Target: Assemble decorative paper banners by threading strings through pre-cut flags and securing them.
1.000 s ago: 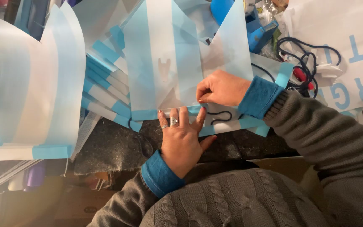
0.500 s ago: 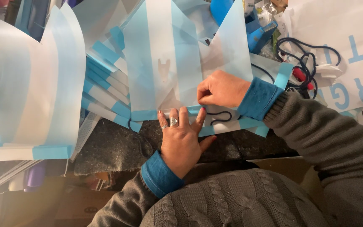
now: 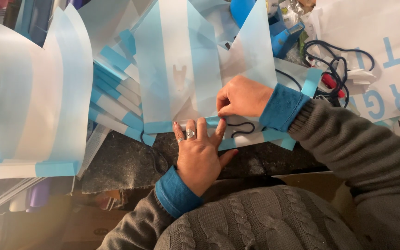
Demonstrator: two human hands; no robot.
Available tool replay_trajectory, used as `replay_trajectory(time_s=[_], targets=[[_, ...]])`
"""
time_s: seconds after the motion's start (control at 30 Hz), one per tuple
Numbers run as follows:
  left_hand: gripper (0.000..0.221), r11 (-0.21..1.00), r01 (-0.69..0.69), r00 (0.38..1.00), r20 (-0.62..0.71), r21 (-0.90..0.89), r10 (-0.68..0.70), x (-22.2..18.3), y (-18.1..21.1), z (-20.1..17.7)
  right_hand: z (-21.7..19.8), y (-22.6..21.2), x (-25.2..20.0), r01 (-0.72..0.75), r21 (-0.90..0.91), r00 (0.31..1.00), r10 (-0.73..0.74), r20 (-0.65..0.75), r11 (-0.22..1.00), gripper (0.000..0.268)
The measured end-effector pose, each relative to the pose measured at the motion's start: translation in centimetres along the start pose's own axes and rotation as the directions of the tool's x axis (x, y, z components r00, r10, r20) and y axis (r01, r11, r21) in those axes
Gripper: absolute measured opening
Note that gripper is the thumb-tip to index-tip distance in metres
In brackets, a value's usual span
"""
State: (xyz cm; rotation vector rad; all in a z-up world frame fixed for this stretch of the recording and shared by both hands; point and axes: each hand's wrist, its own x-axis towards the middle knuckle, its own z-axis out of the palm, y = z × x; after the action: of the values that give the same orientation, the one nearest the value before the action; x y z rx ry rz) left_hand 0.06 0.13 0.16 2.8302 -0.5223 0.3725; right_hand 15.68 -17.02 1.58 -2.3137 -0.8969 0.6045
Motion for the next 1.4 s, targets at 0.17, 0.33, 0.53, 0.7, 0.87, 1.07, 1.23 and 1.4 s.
replay_trajectory(time_s=[0.17,0.33,0.53,0.7,0.87,1.07,1.23,1.4], targets=[[0.074,1.000,0.004,1.000,0.001,-0.020,-0.004,-0.1,-0.1,0.1,0.1,-0.2,0.3,-0.015,-0.069,1.000,0.016,0.005,0.998,0.019],[0.074,1.000,-0.003,1.000,0.000,-0.012,0.003,0.0,-0.1,0.0,0.2,-0.8,1.1,-0.035,-0.186,0.999,0.035,-0.006,0.982,0.029],[0.073,1.000,-0.011,1.000,-0.014,-0.028,0.010,-0.1,-0.2,-0.1,0.5,-0.8,2.1,-0.145,-0.275,0.989,0.149,-0.005,0.951,0.046],[0.071,0.996,-0.011,0.999,-0.042,-0.091,0.008,-0.1,-0.3,-0.1,0.7,-1.1,2.7,-0.219,-0.324,0.973,0.230,-0.006,0.920,0.053],[0.072,0.995,-0.014,0.998,-0.060,-0.102,0.008,-0.1,-0.3,-0.2,0.2,-1.7,2.7,-0.283,-0.364,0.949,0.314,0.027,0.887,0.058],[0.073,0.996,-0.023,0.999,-0.044,-0.085,0.019,0.0,-0.3,-0.2,-0.4,-1.7,2.7,-0.355,-0.432,0.913,0.407,0.033,0.829,0.073],[0.073,0.996,-0.035,0.998,-0.059,-0.082,0.030,0.0,-0.4,-0.3,-0.6,-1.8,2.6,-0.388,-0.444,0.896,0.443,0.023,0.808,0.074],[0.074,0.996,-0.027,0.999,-0.027,-0.086,0.024,0.0,-0.4,-0.2,-1.1,-2.1,2.3,-0.457,-0.437,0.838,0.540,0.080,0.775,0.068]])
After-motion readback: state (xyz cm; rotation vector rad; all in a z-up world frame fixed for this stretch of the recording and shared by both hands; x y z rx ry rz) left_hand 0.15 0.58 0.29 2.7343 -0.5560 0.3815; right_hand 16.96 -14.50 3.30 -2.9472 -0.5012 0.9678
